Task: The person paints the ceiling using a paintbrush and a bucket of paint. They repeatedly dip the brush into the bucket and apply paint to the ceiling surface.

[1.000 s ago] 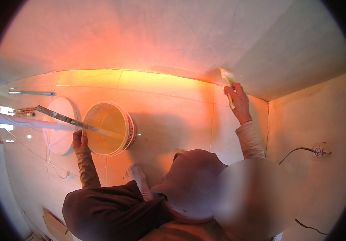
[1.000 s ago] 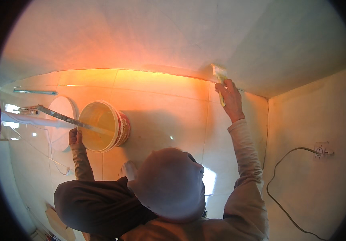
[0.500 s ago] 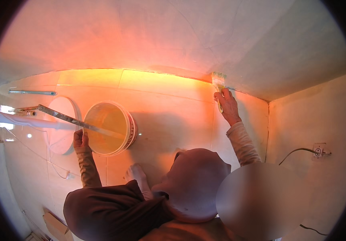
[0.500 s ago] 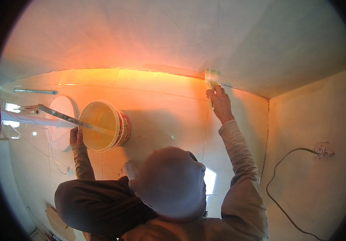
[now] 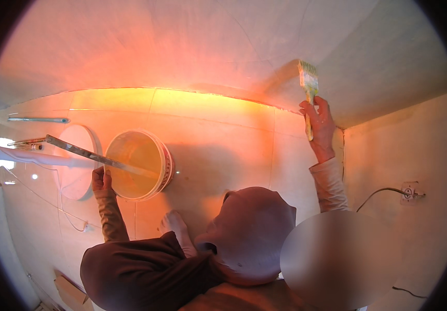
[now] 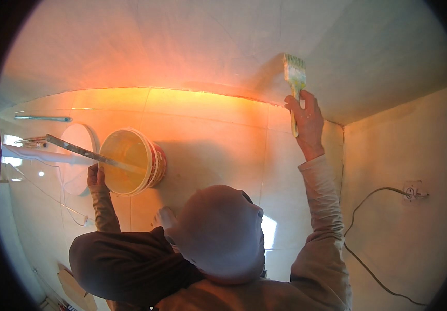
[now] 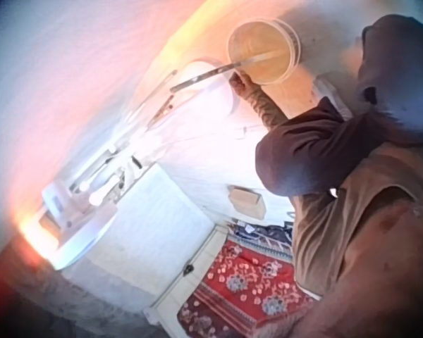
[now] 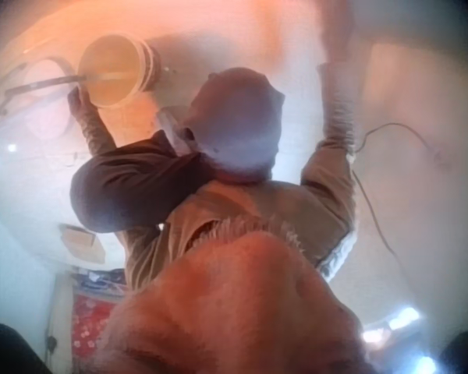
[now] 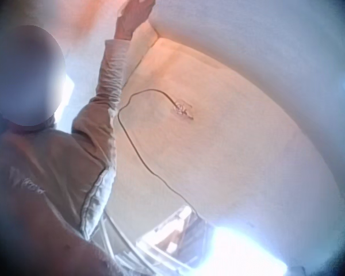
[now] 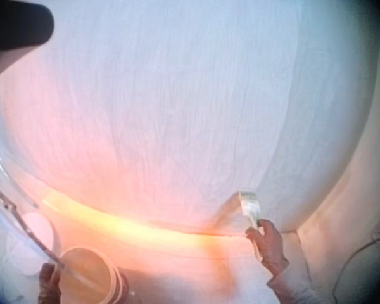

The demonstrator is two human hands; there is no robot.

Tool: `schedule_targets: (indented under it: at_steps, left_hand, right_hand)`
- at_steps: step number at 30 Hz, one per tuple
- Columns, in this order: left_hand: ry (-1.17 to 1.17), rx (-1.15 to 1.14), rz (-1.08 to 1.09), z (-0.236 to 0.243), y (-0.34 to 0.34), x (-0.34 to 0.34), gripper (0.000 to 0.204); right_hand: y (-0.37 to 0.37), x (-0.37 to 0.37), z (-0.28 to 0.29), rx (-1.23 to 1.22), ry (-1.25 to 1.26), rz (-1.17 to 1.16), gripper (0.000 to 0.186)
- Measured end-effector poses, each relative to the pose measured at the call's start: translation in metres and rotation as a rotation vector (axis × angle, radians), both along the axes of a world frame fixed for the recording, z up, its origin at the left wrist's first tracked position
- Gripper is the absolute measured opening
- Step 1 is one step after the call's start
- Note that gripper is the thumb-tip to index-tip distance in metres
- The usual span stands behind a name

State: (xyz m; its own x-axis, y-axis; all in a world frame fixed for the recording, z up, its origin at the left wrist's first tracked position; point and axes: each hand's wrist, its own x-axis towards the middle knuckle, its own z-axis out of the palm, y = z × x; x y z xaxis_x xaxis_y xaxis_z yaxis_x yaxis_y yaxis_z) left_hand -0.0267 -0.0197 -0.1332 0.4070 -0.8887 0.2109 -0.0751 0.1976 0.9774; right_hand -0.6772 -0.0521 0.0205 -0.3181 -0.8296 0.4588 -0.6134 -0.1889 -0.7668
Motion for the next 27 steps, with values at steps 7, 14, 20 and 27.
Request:
schedule_targets:
  at_steps: [7,14,20,27]
  left_hand:
    - [0.034,0.013,-0.008,-0.007,-0.004,0.001,0.026]
    - [-0.001,0.011,-0.028,-0.017,-0.003,0.013,0.030]
    - [-0.009,0.034,-0.106,-0.016,-0.003,0.014,0.029]
    - [-0.122,0.007,-0.201,0.021,0.000,-0.026,0.028]
  right_hand:
    - [-0.002,-0.015,-0.114,0.121,0.843,0.054,0.025]
    - [-0.003,-0.031,-0.093,0.164,0.666,0.151,0.019]
    - [0.020,-0.029,0.010,-0.013,0.689,-0.091,0.026]
    - [0.078,0.097,0.127,-0.133,0.301,0.144,0.026]
